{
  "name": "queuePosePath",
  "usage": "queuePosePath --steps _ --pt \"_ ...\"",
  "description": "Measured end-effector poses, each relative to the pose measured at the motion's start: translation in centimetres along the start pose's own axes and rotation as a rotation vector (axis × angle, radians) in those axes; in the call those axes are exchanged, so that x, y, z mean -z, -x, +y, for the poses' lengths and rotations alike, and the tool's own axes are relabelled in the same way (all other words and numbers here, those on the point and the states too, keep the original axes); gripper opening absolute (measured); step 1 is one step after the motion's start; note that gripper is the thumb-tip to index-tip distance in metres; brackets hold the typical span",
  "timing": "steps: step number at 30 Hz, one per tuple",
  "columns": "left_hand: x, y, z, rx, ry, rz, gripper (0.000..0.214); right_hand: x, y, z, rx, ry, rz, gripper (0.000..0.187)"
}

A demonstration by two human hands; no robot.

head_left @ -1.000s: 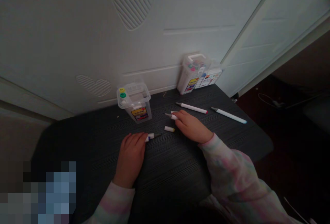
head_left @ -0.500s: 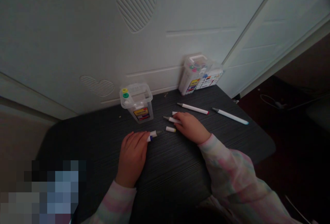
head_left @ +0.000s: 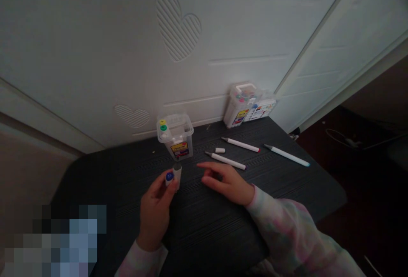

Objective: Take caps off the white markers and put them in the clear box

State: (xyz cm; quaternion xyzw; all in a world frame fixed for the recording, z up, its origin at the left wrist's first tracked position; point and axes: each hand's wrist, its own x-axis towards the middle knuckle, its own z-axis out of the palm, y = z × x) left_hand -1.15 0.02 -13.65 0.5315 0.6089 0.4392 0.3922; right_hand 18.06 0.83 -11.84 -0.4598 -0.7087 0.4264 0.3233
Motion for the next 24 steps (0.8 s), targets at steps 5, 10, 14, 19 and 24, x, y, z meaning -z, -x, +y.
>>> queuePosePath --steps 5,10,14,19,24 --pt "-0.9 0.6 1.2 0.120 0.125 -0.350 0.028 -2.0 0.3 0.6 -0.010 -0.330 -0.070 0.044" --pt "-1.4 0.9 1.2 0.220 0.261 -0.435 0.029 -2.2 0.3 0.6 -0.025 -0.350 0.030 0.031" --pt "-1.3 0.6 0.3 0.304 0.459 -0.295 0.029 -2.1 0.2 0.5 -0.094 -0.456 0.201 0.030" --pt "-1.1 -0.2 0.3 0.384 0.795 -0.066 0.027 -1.8 -0.2 1.0 -0.199 -0.639 0.433 0.030" --pt "-1.0 -0.6 0.6 0.387 0.899 -0.083 0.019 -1.6 -0.5 1.6 -0.210 -0.739 0.573 0.029"
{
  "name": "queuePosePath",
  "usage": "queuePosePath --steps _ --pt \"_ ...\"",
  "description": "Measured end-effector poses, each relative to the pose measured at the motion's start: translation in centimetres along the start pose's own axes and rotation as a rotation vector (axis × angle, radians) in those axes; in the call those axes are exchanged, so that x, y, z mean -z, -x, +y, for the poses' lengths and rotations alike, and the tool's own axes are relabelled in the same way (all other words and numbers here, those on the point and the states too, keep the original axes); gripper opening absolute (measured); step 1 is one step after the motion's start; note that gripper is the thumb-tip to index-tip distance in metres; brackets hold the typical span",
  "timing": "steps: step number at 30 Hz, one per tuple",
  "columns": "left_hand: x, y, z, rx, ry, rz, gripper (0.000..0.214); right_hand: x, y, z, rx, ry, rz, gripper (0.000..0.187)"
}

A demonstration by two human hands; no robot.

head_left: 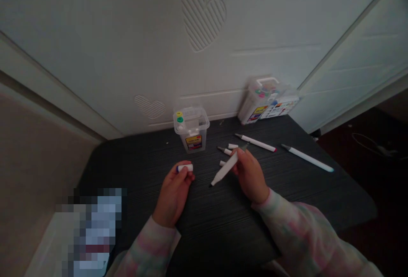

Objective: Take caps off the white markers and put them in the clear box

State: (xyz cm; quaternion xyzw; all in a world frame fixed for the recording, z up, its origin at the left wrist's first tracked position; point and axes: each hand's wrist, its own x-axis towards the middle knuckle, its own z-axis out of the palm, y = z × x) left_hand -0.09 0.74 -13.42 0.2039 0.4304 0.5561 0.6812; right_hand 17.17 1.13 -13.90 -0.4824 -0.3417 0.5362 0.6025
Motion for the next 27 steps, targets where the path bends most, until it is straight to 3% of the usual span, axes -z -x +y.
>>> queuePosePath --steps 7,12,20,27 --pt "0.2 0.4 -0.4 0.079 -0.003 -0.116 0.015 -0.3 -0.2 -0.6 0.038 -0.200 0.019 0.025" --pt "-0.2 0.9 -0.5 0.109 -0.046 -0.194 0.015 -0.5 0.0 -0.8 0.061 -0.212 0.023 0.023" --pt "0.3 0.8 -0.9 0.021 -0.300 -0.250 0.016 -0.3 0.1 -0.3 0.111 -0.143 -0.036 0.024" --pt "-0.3 1.2 -0.9 -0.126 -0.510 -0.179 0.016 -0.4 0.6 0.0 0.086 -0.050 -0.085 0.021"
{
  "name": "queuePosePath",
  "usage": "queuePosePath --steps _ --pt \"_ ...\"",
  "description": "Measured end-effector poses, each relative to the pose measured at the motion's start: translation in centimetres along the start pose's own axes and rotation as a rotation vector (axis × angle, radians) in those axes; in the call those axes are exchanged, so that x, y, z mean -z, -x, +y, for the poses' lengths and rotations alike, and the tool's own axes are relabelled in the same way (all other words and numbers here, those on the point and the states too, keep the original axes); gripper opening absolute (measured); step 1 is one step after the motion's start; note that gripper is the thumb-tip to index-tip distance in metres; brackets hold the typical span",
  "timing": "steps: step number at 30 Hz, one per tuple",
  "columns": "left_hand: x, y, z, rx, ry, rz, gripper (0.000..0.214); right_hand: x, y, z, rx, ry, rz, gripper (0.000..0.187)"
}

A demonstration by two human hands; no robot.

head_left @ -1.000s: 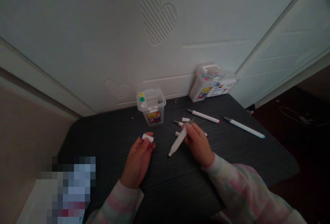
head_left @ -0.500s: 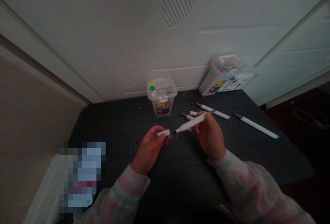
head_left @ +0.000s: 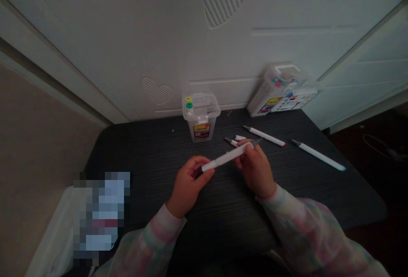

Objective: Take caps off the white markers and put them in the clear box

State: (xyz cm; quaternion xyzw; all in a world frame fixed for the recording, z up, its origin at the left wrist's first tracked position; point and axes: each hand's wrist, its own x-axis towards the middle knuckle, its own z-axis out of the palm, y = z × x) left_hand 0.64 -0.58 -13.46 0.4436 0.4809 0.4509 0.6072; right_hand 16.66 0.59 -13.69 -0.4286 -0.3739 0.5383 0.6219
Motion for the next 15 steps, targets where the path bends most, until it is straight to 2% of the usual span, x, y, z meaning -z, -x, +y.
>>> queuePosePath --steps 7,15 --pt "-0.01 0.41 0.02 -0.065 -0.159 0.007 0.014 -0.18 -0.10 -0.46 -0.172 -0.106 -0.133 0.024" --pt "-0.15 0.55 -0.16 -0.016 -0.106 -0.063 0.012 0.63 0.28 0.06 -0.083 -0.022 -0.215 0.018"
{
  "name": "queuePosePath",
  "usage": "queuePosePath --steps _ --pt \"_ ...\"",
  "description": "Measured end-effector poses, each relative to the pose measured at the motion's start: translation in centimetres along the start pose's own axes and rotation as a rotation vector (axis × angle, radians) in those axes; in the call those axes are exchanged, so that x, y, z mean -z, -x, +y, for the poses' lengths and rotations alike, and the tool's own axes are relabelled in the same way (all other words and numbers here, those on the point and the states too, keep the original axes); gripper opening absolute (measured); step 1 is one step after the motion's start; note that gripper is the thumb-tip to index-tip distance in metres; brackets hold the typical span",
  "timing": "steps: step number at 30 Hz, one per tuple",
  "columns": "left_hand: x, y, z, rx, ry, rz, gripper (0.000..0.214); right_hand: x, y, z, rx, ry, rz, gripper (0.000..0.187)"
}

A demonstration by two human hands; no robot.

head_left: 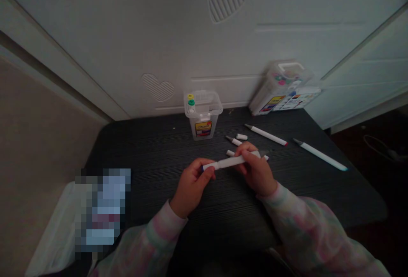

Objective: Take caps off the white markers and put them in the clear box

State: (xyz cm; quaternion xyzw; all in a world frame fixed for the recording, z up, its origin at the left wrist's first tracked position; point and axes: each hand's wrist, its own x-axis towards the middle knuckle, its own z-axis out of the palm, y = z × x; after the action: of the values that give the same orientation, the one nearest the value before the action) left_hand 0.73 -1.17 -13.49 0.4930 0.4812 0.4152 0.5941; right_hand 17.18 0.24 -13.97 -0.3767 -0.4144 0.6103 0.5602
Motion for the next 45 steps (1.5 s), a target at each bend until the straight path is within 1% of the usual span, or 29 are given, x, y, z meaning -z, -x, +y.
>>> queuePosePath --steps 7,11,13,16,20,25,27,30,34,36,38,40,41,42,43,44,45 --pt "0.0 -0.2 -0.8 0.142 0.277 -0.092 0.022 -0.3 0.6 0.2 0.033 0.009 0.007 0.019" --pt "0.0 -0.4 -0.9 0.172 0.316 -0.127 0.022 -0.2 0.6 0.1 0.036 0.010 0.000 0.018" --pt "0.0 -0.5 -0.8 0.169 0.316 -0.121 0.022 -0.2 0.5 0.1 0.031 0.015 0.011 0.019" --pt "0.0 -0.5 -0.4 0.122 0.254 -0.074 0.018 -0.3 0.3 0.0 0.013 0.012 0.045 0.020" --pt "-0.1 -0.1 0.2 0.022 0.121 0.018 0.013 -0.9 0.1 -0.1 -0.004 -0.082 0.076 0.021" --pt "-0.2 0.2 0.3 -0.048 0.049 0.053 0.010 -1.6 0.2 0.1 -0.048 -0.180 0.092 0.022" --pt "-0.2 0.2 0.2 -0.042 0.041 0.057 0.011 -1.7 0.2 0.2 -0.062 -0.178 0.101 0.024" --pt "-0.2 0.1 0.1 0.007 0.071 0.038 0.014 -1.6 0.2 0.2 -0.055 -0.158 0.094 0.025" --pt "-0.4 -0.1 0.0 0.048 0.102 -0.001 0.015 -1.1 0.0 0.1 -0.041 -0.110 0.070 0.023" --pt "-0.4 -0.3 -0.2 0.055 0.126 -0.007 0.015 -0.8 -0.1 -0.1 -0.027 -0.086 0.082 0.022" --pt "-0.1 -0.6 -0.4 0.063 0.189 0.042 0.015 -0.5 -0.3 -0.4 0.013 -0.074 0.136 0.022" --pt "0.3 -1.1 -0.5 0.065 0.303 0.170 0.013 -0.1 -0.3 -0.7 0.089 -0.005 0.208 0.023" --pt "0.6 -1.3 -0.4 0.059 0.366 0.250 0.012 0.0 -0.2 -0.8 0.137 0.092 0.223 0.021" --pt "0.9 -1.6 -0.3 0.044 0.418 0.327 0.010 0.1 -0.1 -0.9 0.195 0.234 0.202 0.018" --pt "1.3 -1.8 -0.2 0.019 0.456 0.395 0.009 0.1 0.1 -0.9 0.263 0.410 0.130 0.014" --pt "1.5 -2.0 -0.1 -0.013 0.480 0.451 0.008 0.1 0.2 -0.8 0.336 0.600 0.009 0.012" --pt "1.7 -2.2 0.0 -0.046 0.488 0.493 0.007 -0.1 0.4 -0.6 0.407 0.782 -0.141 0.012"
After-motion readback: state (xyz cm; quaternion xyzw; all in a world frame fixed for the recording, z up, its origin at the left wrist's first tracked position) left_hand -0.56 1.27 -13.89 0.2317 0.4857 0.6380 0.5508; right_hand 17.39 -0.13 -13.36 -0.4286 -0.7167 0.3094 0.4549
